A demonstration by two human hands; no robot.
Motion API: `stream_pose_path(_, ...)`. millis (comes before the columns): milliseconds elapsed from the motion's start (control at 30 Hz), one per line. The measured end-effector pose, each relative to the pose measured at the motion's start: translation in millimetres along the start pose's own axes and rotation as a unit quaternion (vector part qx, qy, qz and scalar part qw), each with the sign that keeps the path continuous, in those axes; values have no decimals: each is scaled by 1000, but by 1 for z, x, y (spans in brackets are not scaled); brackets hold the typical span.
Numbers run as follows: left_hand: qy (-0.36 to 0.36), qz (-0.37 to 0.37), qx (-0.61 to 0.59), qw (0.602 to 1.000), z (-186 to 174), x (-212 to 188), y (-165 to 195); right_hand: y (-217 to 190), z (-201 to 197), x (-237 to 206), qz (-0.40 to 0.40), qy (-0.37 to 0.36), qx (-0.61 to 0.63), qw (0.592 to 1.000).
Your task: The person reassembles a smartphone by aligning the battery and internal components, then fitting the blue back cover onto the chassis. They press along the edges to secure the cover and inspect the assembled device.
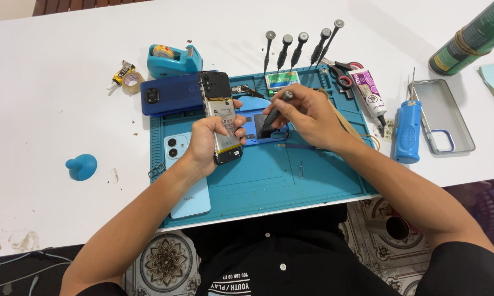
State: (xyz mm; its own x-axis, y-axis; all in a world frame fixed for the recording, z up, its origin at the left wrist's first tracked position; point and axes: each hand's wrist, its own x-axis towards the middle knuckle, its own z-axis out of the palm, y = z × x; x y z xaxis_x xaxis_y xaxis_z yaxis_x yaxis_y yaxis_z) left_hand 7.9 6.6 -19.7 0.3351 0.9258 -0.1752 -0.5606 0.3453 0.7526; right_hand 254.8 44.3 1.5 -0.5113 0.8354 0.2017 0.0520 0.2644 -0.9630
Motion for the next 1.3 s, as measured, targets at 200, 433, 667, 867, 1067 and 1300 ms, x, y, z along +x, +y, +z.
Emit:
stream_pose_path(200,-55,36,-32,997,5,-2,8,-9,-12,-5,-91,15,79,993)
stream_pose_path(433,-115,49,-76,989,9,-6,13,-13,-14,-12,-93,-55,177,978)
stream_pose_path(667,-146,67,-76,984,7,-8,12,-15,-4,-19,-59,-132,149,978)
stream_pose_path(867,-141,60,-85,984,4,-6,9,-12,2,-20,-50,-141,149,977)
stream_pose_path(1067,-163,65,-94,980,4,-4,6,-10,7,-22,-48,-152,146,976)
stream_pose_path(1300,-152,65,-79,983,8,-6,3,-10,11,-21,-43,-154,138,977)
